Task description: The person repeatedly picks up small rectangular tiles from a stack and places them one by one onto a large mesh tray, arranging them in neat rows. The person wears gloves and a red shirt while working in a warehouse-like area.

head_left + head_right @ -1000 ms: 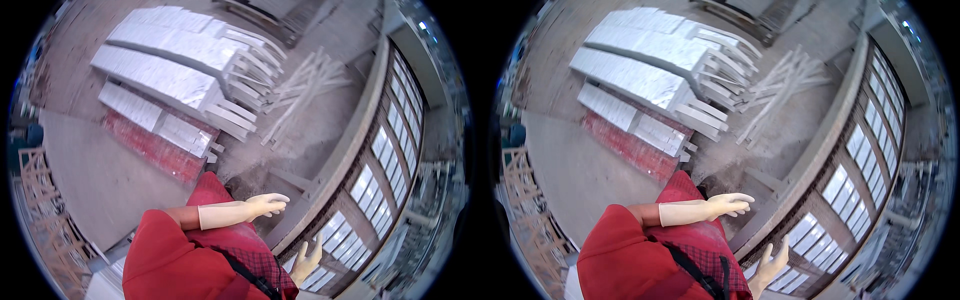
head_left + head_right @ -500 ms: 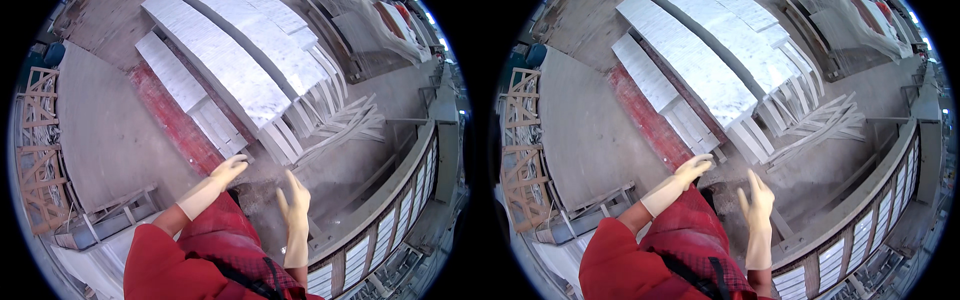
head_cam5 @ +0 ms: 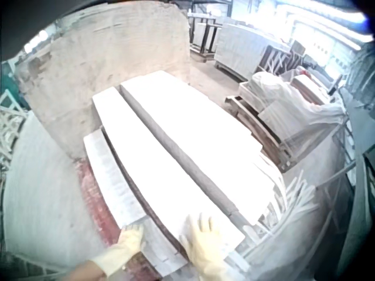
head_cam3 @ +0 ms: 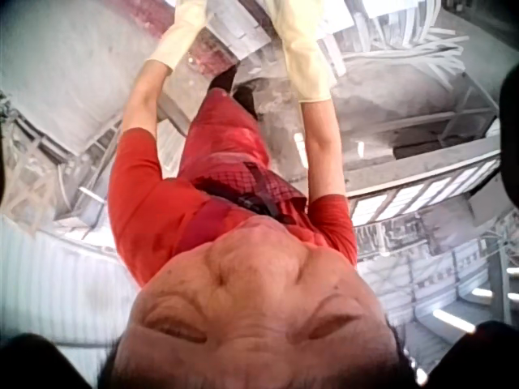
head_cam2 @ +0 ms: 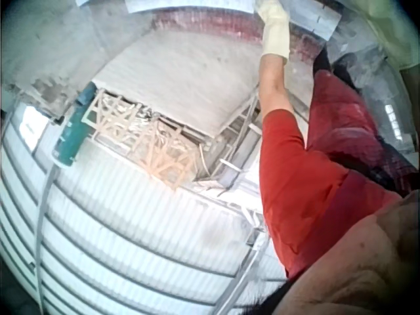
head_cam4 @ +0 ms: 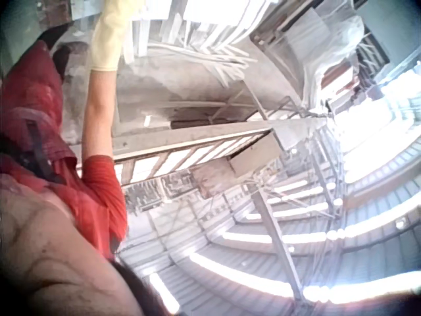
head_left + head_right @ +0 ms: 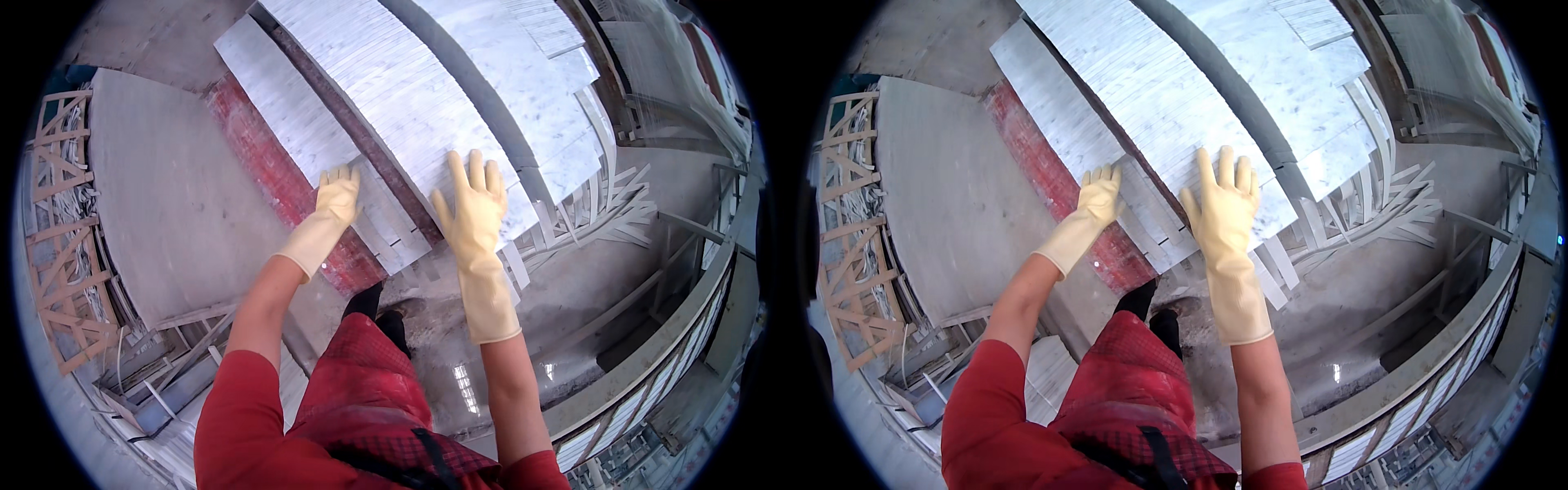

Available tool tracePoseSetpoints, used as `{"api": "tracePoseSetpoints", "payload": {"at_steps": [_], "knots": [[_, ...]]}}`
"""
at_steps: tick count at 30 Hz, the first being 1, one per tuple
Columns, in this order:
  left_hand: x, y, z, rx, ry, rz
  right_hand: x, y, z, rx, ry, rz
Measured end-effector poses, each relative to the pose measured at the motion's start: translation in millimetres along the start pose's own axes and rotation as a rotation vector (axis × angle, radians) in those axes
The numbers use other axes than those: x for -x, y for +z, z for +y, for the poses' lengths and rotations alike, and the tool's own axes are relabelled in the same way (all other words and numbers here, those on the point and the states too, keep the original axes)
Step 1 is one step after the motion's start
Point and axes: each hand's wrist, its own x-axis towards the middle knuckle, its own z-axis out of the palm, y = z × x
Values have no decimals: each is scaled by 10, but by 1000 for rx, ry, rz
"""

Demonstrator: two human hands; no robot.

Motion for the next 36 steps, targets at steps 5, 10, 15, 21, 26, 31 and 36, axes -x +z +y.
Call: {"api": "tracePoseSetpoints", "payload": {"at_steps": [5, 10, 15, 21, 26, 31, 36], "knots": [[-631, 171, -160, -234, 99, 61, -35, 40, 4, 26, 31, -55], [-1247, 368, -319, -401, 159, 9, -95, 30, -5, 35, 37, -71], [-1558, 636, -439, -346, 144, -15, -91, 64, 26, 33, 40, -88], [-1285, 659, -237, -391, 223, -88, -103, 102, 43, 49, 30, -107], [-1067, 630, -299, -190, 252, 22, -115, 97, -5, 82, 37, -127], [-834, 498, -511, -5, 52, 148, -91, 106, 10, 76, 45, -126], [-876, 357, -586, 106, -99, 2, -103, 113, 20, 80, 46, -130]]}}
